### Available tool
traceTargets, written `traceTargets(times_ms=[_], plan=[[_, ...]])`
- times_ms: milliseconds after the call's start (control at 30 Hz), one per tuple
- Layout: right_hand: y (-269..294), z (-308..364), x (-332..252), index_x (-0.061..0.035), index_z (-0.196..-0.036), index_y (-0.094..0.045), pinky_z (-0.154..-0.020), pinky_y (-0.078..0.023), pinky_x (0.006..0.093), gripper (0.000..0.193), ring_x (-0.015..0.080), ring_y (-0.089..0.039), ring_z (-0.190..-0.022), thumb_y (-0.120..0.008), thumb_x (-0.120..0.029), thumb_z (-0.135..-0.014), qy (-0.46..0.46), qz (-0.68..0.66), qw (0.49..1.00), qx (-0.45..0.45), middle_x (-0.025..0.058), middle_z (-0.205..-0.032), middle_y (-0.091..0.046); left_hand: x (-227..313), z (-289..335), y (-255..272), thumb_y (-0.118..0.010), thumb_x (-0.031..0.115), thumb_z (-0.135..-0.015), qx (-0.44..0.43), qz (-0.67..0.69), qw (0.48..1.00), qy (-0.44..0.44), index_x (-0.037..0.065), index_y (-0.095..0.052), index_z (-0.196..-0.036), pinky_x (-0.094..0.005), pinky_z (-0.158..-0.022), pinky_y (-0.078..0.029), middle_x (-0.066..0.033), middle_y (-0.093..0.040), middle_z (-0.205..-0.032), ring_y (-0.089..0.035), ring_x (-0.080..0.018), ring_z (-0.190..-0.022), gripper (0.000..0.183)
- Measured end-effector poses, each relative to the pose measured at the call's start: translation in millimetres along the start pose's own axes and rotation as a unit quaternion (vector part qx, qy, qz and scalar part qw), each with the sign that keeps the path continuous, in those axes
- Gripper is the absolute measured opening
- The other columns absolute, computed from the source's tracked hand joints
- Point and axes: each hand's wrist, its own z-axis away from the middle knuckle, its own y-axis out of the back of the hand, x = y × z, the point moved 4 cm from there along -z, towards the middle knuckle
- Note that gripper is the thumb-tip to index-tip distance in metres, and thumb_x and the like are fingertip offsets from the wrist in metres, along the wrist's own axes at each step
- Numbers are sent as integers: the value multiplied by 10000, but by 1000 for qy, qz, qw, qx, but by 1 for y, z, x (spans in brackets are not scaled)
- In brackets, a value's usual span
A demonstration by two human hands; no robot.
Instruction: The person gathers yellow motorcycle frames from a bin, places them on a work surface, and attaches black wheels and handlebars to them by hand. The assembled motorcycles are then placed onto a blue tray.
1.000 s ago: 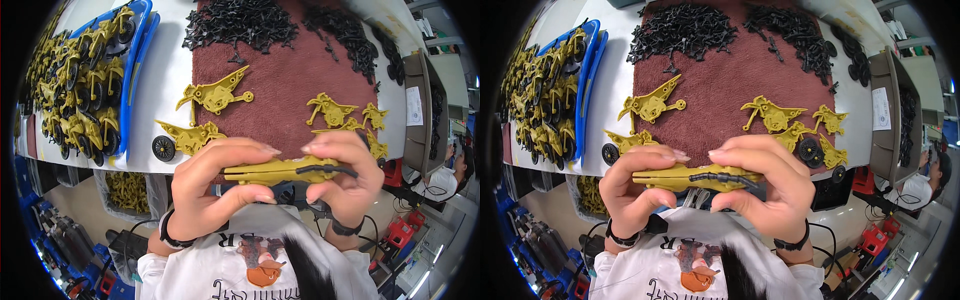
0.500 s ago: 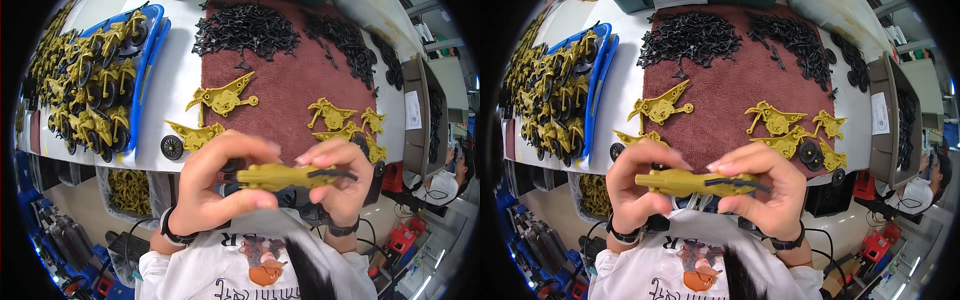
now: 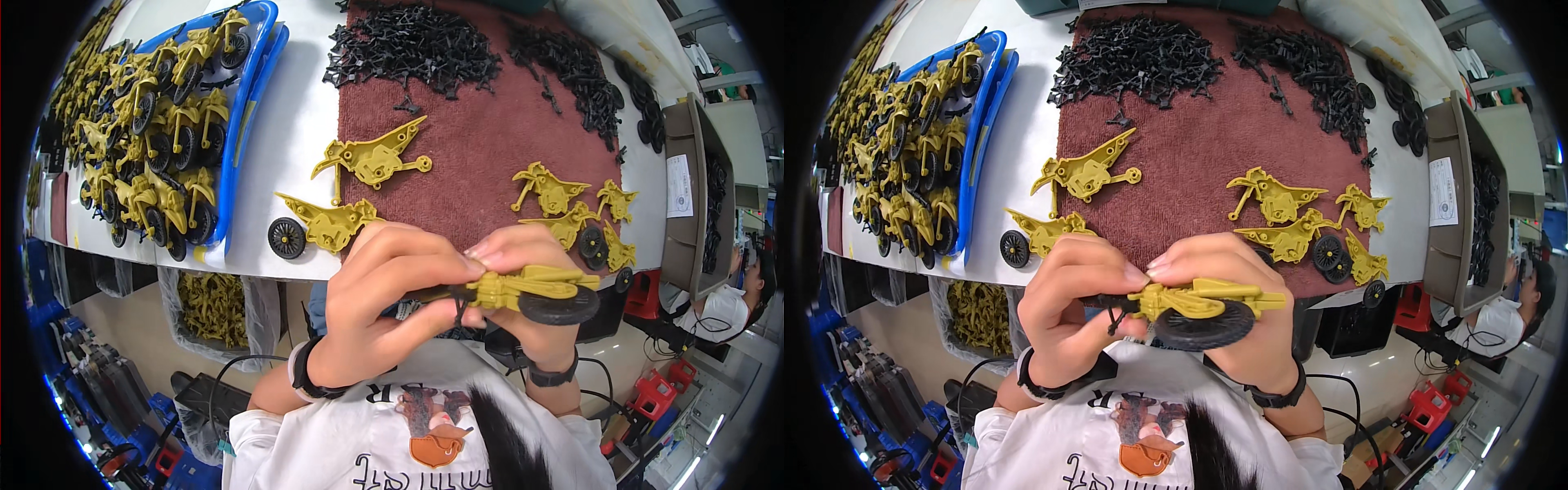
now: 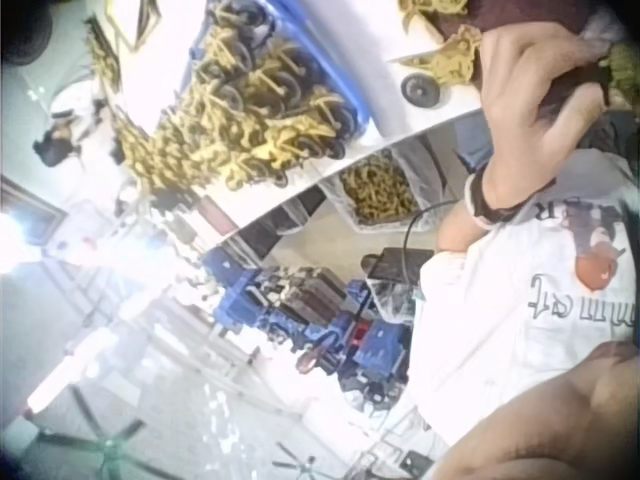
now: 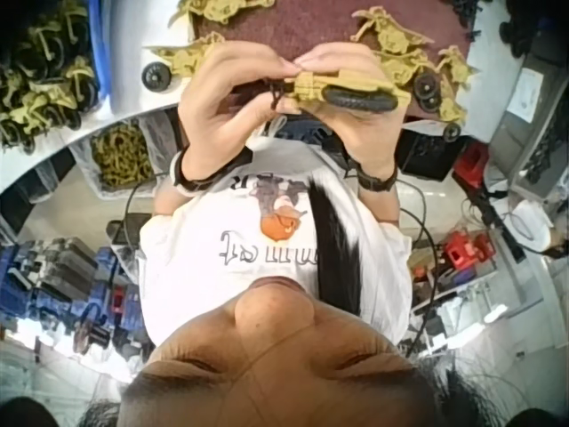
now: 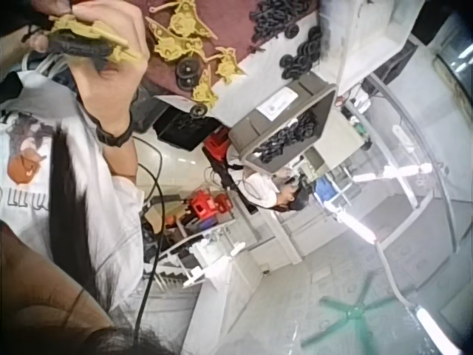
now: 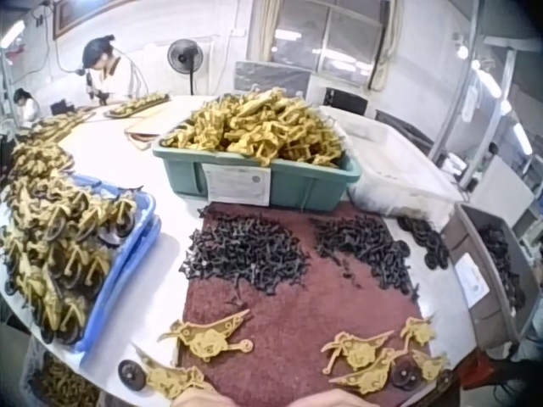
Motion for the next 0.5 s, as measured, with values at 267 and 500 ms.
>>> traceTargets(times_ms=[267,500], plan=[[-13,-2,-4,24,-982,-679,-748,-548,318,318,260,-692,-879,-778,41,-680,56,5,998,22,169,-963,-680,7,5,1,-662,0,-798,49,-74,989,-119,17,-624,-973,-367,-762,-431,-95,-644,-917,-600,-225,-781,180],[-20,0,-13,13,-934,-683,-705,-535,298,293,228,-683,-812,-817,6,-672,33,25,999,23,151,-913,-693,19,9,10,-610,-73,-686,46,-97,993,-51,40,-643,-946,-327,-753,-402,-85,-670,-905,-602,-211,-771,286]])
